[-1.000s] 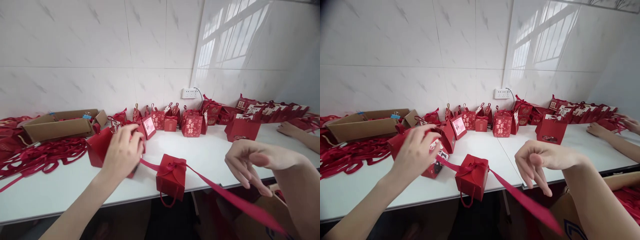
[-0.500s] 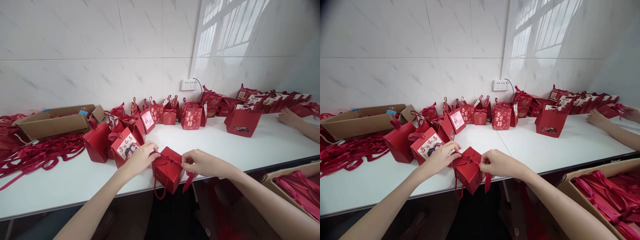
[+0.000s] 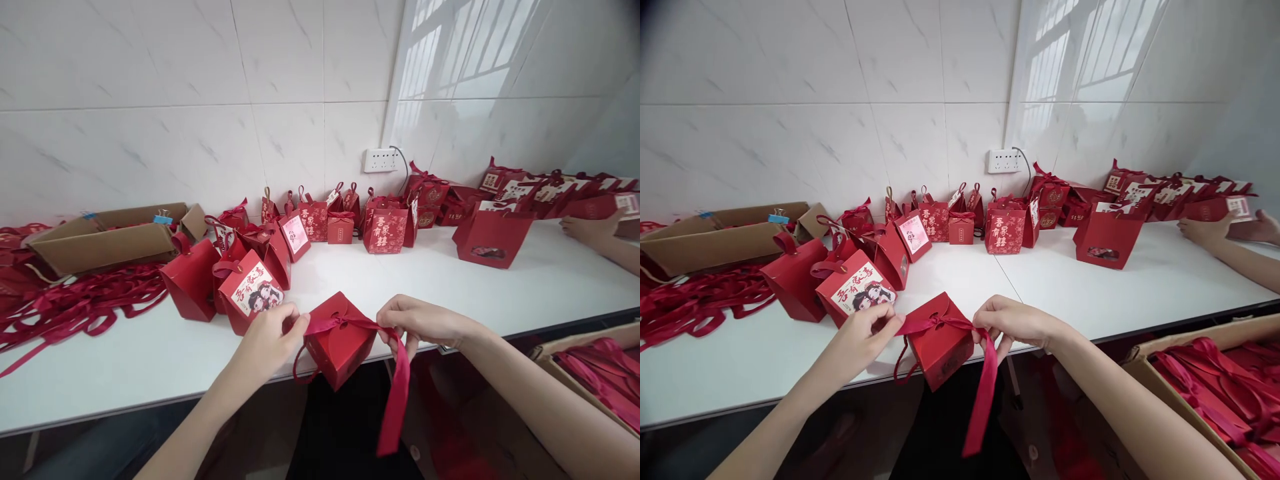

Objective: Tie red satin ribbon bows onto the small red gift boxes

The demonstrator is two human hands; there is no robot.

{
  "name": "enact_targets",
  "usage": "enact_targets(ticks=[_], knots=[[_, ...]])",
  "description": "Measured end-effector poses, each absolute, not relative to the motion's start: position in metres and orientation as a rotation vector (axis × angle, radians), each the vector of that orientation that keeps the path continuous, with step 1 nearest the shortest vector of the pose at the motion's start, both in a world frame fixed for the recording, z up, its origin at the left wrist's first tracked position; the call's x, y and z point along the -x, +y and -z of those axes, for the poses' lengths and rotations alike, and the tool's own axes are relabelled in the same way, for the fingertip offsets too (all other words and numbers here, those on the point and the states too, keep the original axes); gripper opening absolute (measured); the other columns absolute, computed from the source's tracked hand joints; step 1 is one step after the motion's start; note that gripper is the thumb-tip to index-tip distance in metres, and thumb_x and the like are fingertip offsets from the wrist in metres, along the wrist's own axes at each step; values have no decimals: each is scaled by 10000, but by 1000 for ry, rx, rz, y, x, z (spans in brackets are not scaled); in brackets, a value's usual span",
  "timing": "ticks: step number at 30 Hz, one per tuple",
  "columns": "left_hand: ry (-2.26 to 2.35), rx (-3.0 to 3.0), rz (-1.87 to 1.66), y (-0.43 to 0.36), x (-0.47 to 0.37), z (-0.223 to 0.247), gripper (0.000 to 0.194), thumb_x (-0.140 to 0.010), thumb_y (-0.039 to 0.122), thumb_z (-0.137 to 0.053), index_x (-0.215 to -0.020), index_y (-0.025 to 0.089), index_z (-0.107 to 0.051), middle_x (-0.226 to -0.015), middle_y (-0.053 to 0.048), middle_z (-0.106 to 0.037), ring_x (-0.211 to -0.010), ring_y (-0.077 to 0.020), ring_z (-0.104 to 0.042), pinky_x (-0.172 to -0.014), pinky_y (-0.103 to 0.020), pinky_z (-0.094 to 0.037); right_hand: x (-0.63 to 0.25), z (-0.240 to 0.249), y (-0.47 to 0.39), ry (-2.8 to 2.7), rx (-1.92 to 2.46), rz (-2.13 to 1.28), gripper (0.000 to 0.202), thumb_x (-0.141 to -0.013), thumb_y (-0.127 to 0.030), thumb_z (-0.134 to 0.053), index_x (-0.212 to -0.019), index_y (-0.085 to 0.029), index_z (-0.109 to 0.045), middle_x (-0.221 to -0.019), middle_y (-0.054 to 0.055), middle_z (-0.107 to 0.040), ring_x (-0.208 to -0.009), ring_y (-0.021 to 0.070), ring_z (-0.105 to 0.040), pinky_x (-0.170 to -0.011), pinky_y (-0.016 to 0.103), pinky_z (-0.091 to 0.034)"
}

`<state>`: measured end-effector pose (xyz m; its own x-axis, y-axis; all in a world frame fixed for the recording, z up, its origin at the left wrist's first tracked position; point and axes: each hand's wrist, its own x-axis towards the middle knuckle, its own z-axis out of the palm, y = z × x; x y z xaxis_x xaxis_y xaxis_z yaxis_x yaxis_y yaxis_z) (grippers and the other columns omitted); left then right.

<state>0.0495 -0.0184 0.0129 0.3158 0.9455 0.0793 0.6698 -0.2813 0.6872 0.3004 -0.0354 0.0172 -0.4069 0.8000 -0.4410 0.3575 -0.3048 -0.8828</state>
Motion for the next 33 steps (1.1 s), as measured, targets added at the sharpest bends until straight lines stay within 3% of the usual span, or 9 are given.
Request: enact_targets(ticks=[3, 6, 10, 13, 19, 24, 27, 33], knots=[[1383, -1857, -599, -28, -47, 1, 392, -835, 506, -407, -598, 197, -361, -543, 55, -377, -524, -107, -370, -525, -238, -287, -304, -21, -31, -1779, 1530, -1562, 311, -816, -367, -472, -646, -137, -594, -696, 60, -667, -679, 154, -628, -588, 235, -497], [1331, -1732, -565, -35, -48, 5, 436, -823, 584, -394, -622, 197, -405, -553, 48, -457, -535, -114, -420, -539, -239, -314, -304, -23, -28, -1962, 1489, -1441, 393, -835, -480, -485, -671, -140, -595, -692, 58, -668, -675, 156, -611, -641, 258, -469], [1319, -1787, -589, -35, -55, 1, 370, -819, 528, -444, -659, 195, -466, -658, 37, -538, -603, -121, -475, -573, -236, -334, -297, -24, -31, -2125, 1397, -1328, 423, -856, -499, -474, -702, -142, -641, -681, 45, -666, -631, 139, -578, -623, 254, -426], [1304, -1860, -689, -19, -60, 0, 316, -828, 457, -443, -661, 192, -485, -761, 19, -580, -716, -142, -529, -661, -245, -373, -291, -23, -35, -2064, 1225, -1478, 486, -872, -531, -431, -703, -134, -653, -671, 48, -661, -661, 144, -598, -686, 268, -450], [1206, -1754, -698, 18, -56, 5, 362, -817, 498, -445, -626, 191, -434, -539, 42, -485, -524, -112, -449, -554, -244, -343, -300, -18, -33, -1730, 1282, -1517, 474, -786, -583, -541, -673, -129, -617, -605, 41, -642, -647, 151, -617, -685, 286, -469], [1176, -1626, -554, 28, -53, 6, 430, -755, 592, -520, -631, 190, -435, -464, 94, -272, -421, -63, -261, -460, -218, -226, -312, -7, -24, -1413, 1333, -1539, 420, -713, -542, -657, -707, -124, -617, -653, 34, -626, -629, 129, -591, -663, 300, -514], [1048, -1577, -475, 28, -53, 8, 464, -725, 597, -564, -583, 180, -418, -474, 95, -254, -417, -44, -215, -455, -219, -200, -310, 3, -20, -1310, 1268, -1553, 405, -687, -522, -697, -682, -130, -595, -681, 21, -602, -632, 111, -568, -631, 277, -510], [875, -1423, -532, 29, -50, 20, 430, -704, 549, -625, -575, 181, -444, -380, 109, -265, -375, -38, -218, -460, -224, -218, -309, 13, -15, -1230, 1151, -1558, 400, -696, -514, -690, -675, -126, -596, -510, -40, -501, -493, 74, -485, -517, 230, -387]])
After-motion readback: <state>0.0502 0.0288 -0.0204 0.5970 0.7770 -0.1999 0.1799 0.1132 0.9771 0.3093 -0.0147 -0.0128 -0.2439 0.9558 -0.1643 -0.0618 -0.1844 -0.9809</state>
